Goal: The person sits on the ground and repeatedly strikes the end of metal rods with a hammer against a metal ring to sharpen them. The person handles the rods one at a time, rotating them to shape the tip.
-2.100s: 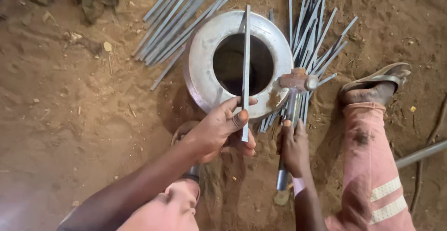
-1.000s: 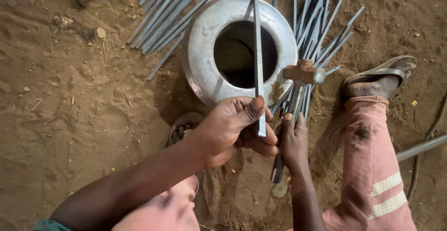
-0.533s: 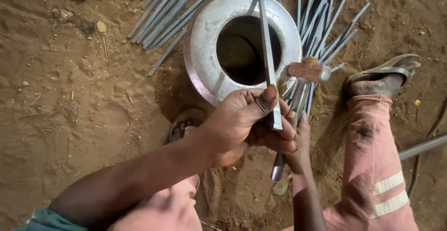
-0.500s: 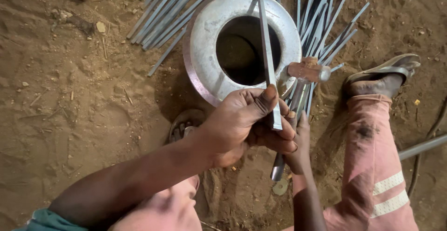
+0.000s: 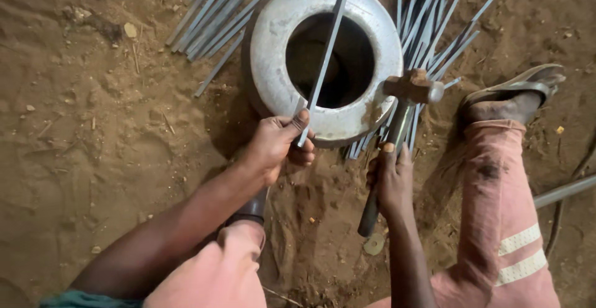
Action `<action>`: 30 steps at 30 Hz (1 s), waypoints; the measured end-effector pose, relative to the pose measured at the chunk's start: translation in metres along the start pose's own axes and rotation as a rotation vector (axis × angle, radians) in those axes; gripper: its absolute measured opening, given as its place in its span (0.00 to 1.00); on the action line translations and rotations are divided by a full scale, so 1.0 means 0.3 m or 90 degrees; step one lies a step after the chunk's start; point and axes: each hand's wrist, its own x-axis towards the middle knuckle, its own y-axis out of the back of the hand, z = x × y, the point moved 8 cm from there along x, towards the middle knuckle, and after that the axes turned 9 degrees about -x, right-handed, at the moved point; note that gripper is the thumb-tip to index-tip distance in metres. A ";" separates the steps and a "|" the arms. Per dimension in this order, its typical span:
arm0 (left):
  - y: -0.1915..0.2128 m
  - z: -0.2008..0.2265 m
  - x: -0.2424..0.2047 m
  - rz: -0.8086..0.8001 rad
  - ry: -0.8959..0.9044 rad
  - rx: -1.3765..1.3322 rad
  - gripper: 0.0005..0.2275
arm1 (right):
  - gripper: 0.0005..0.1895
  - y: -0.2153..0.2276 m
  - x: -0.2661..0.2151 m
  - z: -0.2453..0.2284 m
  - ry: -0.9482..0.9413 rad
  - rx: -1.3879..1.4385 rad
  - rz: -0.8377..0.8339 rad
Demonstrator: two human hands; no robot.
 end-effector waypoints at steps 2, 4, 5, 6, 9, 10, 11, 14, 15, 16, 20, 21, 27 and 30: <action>0.021 -0.009 0.004 0.009 -0.011 -0.006 0.19 | 0.15 -0.003 -0.006 -0.009 0.000 -0.020 0.002; -0.013 -0.008 -0.001 -0.039 -0.017 -0.041 0.18 | 0.15 0.001 -0.004 -0.027 0.001 -0.046 0.007; -0.033 -0.005 -0.013 -0.061 -0.020 -0.058 0.17 | 0.15 0.002 -0.008 -0.033 -0.003 -0.062 0.008; -0.052 -0.002 -0.024 -0.077 -0.017 -0.065 0.16 | 0.15 0.002 -0.012 -0.039 -0.006 -0.077 0.008; -0.104 0.025 -0.048 -0.113 -0.022 -0.070 0.14 | 0.15 -0.002 -0.015 -0.053 -0.016 -0.056 0.007; -0.119 0.037 -0.048 -0.120 -0.030 -0.061 0.14 | 0.15 -0.001 -0.009 -0.056 -0.014 -0.064 0.009; -0.124 0.038 -0.054 -0.124 -0.035 -0.056 0.13 | 0.15 0.004 -0.013 -0.051 -0.017 -0.074 0.010; -0.103 0.046 -0.055 -0.096 -0.088 0.082 0.13 | 0.15 0.007 -0.018 -0.033 -0.016 -0.065 0.002; -0.084 0.047 -0.045 -0.073 -0.086 0.128 0.13 | 0.15 0.003 -0.011 -0.033 -0.010 -0.052 -0.001; -0.062 0.046 -0.038 -0.050 -0.084 0.175 0.13 | 0.14 -0.001 -0.003 -0.030 -0.011 -0.046 -0.002; -0.006 0.061 -0.046 0.017 -0.229 0.559 0.15 | 0.14 0.011 0.000 -0.008 -0.014 -0.035 0.005; -0.004 0.073 -0.062 0.030 -0.273 0.708 0.17 | 0.14 0.010 0.000 -0.006 -0.013 -0.034 0.006; -0.156 0.338 -0.063 0.025 -0.425 1.113 0.15 | 0.13 0.010 0.005 -0.007 -0.048 -0.044 0.000; -0.392 0.483 0.090 -0.012 -0.872 1.420 0.27 | 0.13 0.004 -0.004 -0.006 -0.024 -0.010 0.008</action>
